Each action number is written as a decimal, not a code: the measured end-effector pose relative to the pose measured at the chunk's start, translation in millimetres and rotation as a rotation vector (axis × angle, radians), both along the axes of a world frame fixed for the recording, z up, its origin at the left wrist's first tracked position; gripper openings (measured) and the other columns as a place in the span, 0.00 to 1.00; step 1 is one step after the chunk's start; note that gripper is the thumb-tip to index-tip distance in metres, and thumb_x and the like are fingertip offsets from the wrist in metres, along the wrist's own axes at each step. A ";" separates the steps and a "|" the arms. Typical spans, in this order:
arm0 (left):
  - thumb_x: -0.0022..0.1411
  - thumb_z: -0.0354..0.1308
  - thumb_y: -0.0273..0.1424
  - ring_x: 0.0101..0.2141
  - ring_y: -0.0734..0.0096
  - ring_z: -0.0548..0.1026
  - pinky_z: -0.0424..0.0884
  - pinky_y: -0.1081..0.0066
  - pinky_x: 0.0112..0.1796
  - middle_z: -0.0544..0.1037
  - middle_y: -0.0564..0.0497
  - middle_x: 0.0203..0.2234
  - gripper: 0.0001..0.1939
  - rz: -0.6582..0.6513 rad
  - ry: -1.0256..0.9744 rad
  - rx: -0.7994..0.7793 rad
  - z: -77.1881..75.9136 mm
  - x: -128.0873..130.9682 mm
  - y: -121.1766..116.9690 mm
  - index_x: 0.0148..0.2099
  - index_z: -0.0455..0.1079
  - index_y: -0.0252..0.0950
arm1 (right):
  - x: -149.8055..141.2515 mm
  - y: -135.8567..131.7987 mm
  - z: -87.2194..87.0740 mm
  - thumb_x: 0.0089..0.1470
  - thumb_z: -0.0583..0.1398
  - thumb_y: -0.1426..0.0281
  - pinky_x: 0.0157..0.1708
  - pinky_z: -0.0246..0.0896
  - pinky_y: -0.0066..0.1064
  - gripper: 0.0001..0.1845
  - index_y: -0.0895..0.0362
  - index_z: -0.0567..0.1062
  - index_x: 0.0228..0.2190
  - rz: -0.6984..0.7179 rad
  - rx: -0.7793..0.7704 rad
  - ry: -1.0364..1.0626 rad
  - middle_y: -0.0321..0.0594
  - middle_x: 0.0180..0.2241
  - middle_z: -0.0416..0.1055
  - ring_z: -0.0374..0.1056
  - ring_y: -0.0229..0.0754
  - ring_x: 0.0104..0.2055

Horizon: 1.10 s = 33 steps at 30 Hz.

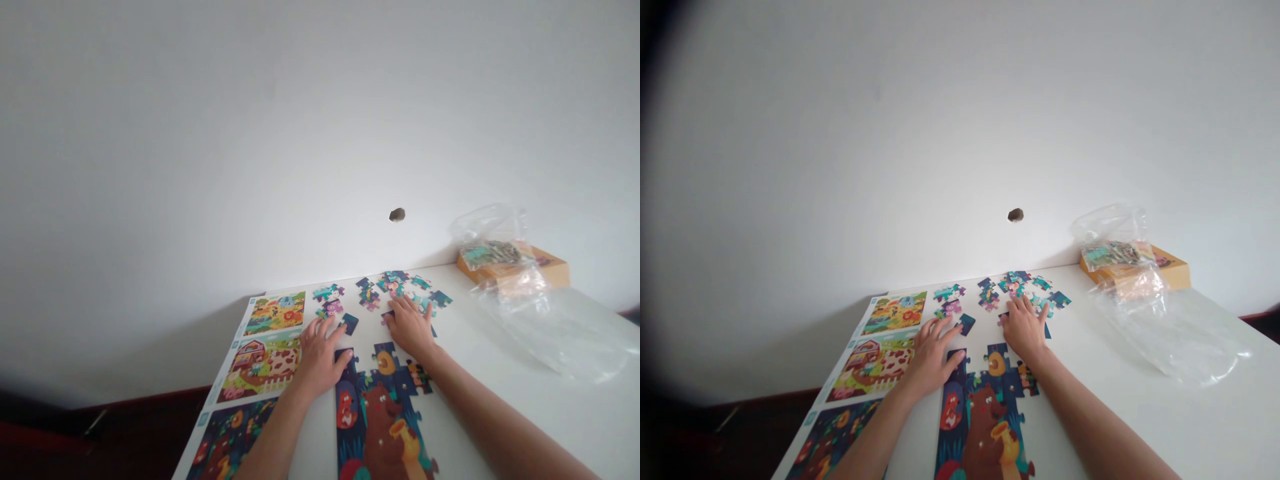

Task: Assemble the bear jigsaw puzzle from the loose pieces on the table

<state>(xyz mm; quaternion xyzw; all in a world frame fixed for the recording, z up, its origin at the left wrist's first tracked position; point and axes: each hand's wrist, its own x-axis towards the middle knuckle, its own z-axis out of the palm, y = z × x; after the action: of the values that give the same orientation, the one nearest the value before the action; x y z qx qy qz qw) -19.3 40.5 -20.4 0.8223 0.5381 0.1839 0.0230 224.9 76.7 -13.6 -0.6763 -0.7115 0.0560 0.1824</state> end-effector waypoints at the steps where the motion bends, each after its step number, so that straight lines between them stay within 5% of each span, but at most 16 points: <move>1: 0.61 0.59 0.38 0.58 0.43 0.58 0.57 0.42 0.56 0.66 0.44 0.59 0.24 0.000 0.002 -0.003 -0.5 -0.2 0.1 0.59 0.69 0.43 | 2.2 2.8 0.1 0.60 0.52 0.71 0.58 0.20 0.73 0.16 0.52 0.73 0.47 0.014 0.008 -0.001 0.47 0.58 0.65 0.53 0.56 0.64; 4: 0.60 0.60 0.38 0.58 0.43 0.58 0.57 0.42 0.56 0.66 0.44 0.59 0.24 0.003 -0.004 -0.003 -1.3 -0.5 0.4 0.59 0.69 0.43 | 11.8 11.1 -0.5 0.58 0.54 0.73 0.58 0.19 0.72 0.15 0.53 0.75 0.44 0.055 0.015 -0.005 0.47 0.56 0.68 0.59 0.55 0.60; 11: 0.60 0.60 0.37 0.58 0.45 0.59 0.58 0.43 0.56 0.67 0.44 0.58 0.24 0.005 -0.027 0.002 2.6 0.9 -0.7 0.58 0.70 0.43 | 51.0 14.4 1.3 0.64 0.50 0.65 0.62 0.35 0.62 0.16 0.50 0.76 0.45 0.120 0.050 0.029 0.43 0.55 0.69 0.64 0.50 0.57; 17: 0.60 0.60 0.36 0.58 0.45 0.59 0.59 0.43 0.56 0.67 0.44 0.59 0.24 -0.011 -0.033 0.019 1.1 -0.3 0.4 0.58 0.69 0.43 | 57.4 6.0 4.0 0.56 0.58 0.58 0.61 0.27 0.66 0.19 0.47 0.75 0.48 0.268 0.070 0.010 0.43 0.61 0.63 0.52 0.56 0.65; 21: 0.61 0.59 0.37 0.59 0.45 0.59 0.58 0.43 0.56 0.66 0.44 0.59 0.23 -0.013 -0.023 0.016 0.0 -0.7 1.1 0.59 0.69 0.43 | 49.8 7.5 3.2 0.53 0.56 0.68 0.61 0.26 0.68 0.15 0.51 0.77 0.42 0.206 0.037 -0.018 0.44 0.60 0.63 0.51 0.55 0.65; 24: 0.61 0.59 0.37 0.58 0.45 0.59 0.58 0.42 0.56 0.66 0.43 0.59 0.24 -0.007 -0.019 0.011 -0.1 -0.4 1.3 0.59 0.69 0.43 | 47.5 13.8 2.8 0.50 0.53 0.75 0.61 0.25 0.69 0.25 0.52 0.73 0.50 0.126 0.047 -0.047 0.45 0.63 0.60 0.47 0.54 0.67; 27: 0.60 0.60 0.37 0.58 0.45 0.59 0.58 0.43 0.56 0.67 0.43 0.58 0.24 -0.003 -0.033 0.013 -1.3 -0.7 1.5 0.59 0.70 0.44 | 45.4 19.7 1.7 0.57 0.52 0.70 0.59 0.22 0.72 0.28 0.52 0.64 0.59 0.183 0.001 -0.073 0.45 0.65 0.56 0.42 0.57 0.69; 33: 0.59 0.60 0.36 0.58 0.44 0.59 0.59 0.43 0.56 0.66 0.44 0.59 0.24 -0.001 -0.039 0.019 -4.7 -2.1 2.1 0.59 0.70 0.44 | 38.1 21.2 -2.6 0.62 0.52 0.61 0.60 0.17 0.70 0.24 0.50 0.67 0.58 0.245 0.053 -0.120 0.46 0.62 0.61 0.47 0.56 0.67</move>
<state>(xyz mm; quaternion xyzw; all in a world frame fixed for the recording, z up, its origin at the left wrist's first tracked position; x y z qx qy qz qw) -21.4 42.7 -25.0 0.8189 0.5354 0.2049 0.0260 263.1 97.8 -16.2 -0.5815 -0.7995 0.0184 0.1491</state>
